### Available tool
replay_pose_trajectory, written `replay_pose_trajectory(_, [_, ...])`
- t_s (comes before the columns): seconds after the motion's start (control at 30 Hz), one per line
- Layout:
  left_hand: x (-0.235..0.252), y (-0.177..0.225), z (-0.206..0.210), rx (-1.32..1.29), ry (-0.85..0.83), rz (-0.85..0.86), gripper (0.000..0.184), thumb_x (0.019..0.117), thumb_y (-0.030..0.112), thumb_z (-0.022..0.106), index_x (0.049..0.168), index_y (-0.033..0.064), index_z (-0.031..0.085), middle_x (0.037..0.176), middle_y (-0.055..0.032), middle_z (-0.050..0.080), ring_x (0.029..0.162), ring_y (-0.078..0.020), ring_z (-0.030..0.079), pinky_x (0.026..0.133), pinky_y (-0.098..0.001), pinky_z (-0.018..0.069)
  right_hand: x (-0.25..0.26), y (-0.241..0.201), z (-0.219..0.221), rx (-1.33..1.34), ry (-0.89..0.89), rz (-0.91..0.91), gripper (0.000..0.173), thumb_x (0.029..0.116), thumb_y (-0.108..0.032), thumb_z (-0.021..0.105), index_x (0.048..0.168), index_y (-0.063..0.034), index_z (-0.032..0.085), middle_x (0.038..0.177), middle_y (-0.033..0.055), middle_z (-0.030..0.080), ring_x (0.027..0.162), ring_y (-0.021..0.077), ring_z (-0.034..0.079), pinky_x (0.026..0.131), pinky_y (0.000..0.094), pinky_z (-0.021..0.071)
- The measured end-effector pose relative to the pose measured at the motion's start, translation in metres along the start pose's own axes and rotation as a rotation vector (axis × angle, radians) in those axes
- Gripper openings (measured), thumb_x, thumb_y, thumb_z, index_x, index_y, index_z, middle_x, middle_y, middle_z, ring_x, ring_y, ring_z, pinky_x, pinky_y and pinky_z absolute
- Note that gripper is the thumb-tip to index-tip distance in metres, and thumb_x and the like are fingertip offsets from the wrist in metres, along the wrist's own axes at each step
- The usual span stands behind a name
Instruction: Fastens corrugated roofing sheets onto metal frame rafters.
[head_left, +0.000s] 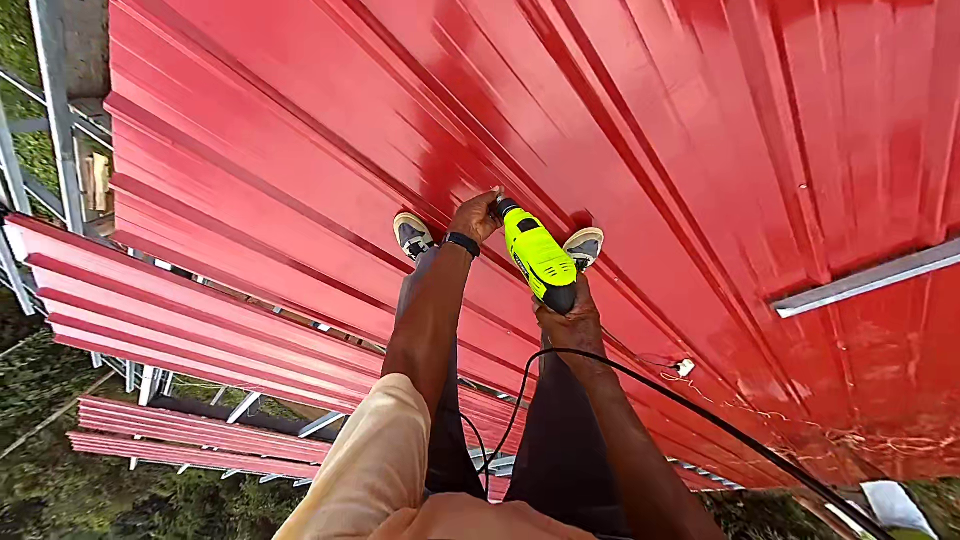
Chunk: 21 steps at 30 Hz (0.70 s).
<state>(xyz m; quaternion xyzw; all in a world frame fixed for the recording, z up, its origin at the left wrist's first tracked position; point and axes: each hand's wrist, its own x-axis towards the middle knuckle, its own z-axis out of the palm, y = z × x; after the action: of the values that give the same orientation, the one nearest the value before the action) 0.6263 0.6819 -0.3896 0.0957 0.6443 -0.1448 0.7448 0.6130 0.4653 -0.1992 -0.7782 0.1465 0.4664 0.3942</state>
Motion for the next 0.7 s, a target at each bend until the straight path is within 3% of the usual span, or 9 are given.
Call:
replay_pose_trajectory(0.1, [0.042,-0.004,0.004,-0.039,0.013,0.017,0.017,0.1012,0.019,0.060,0.110,0.0041,0.060,0.090,-0.0088,0.065,0.078,-0.0169,0.065,0.072,-0.0318,0.0579,0.029,0.005,0.012,-0.161,0.039,-0.029,0.081,0.0849,-0.020,0.077,0.157,-0.0191,0.039,0.116,0.0113,0.071,0.098,0.0178,0.071,0.087,0.0414,0.0598])
replay_pose_trajectory(0.27, [0.091,0.000,0.007,0.001,0.050,0.082,0.015,0.1039,0.017,0.055,0.113,0.0052,0.058,0.088,-0.0081,0.062,0.074,-0.0162,0.062,0.069,-0.0316,0.0566,0.066,0.019,0.031,-0.222,0.054,-0.035,0.082,0.0854,-0.019,0.075,0.158,-0.0198,0.037,0.109,0.0128,0.072,0.092,0.0223,0.072,0.083,0.0467,0.0594])
replay_pose_trajectory(0.33, [0.104,0.004,0.010,0.024,0.070,0.093,0.016,0.1043,0.017,0.054,0.114,0.0053,0.058,0.089,-0.0078,0.063,0.075,-0.0157,0.063,0.068,-0.0310,0.0567,0.078,0.023,0.037,-0.252,0.048,-0.035,0.082,0.0860,-0.019,0.073,0.159,-0.0242,0.036,0.108,0.0115,0.073,0.089,0.0228,0.072,0.080,0.0477,0.0597])
replay_pose_trajectory(0.47, [0.123,0.005,0.011,0.059,0.133,0.112,0.019,0.1027,0.018,0.058,0.114,0.0045,0.061,0.092,-0.0086,0.065,0.077,-0.0159,0.064,0.068,-0.0309,0.0568,0.096,0.030,0.045,-0.291,0.043,-0.043,0.082,0.0868,-0.019,0.072,0.160,-0.0273,0.035,0.102,0.0128,0.073,0.084,0.0254,0.071,0.076,0.0496,0.0586])
replay_pose_trajectory(0.7, [0.137,0.010,0.014,0.055,0.162,0.123,0.018,0.1020,0.018,0.059,0.112,0.0043,0.061,0.090,-0.0094,0.064,0.076,-0.0163,0.064,0.066,-0.0304,0.0568,0.112,0.033,0.048,-0.284,0.044,-0.053,0.085,0.0856,-0.017,0.072,0.161,-0.0265,0.034,0.107,0.0128,0.073,0.089,0.0265,0.072,0.080,0.0511,0.0583])
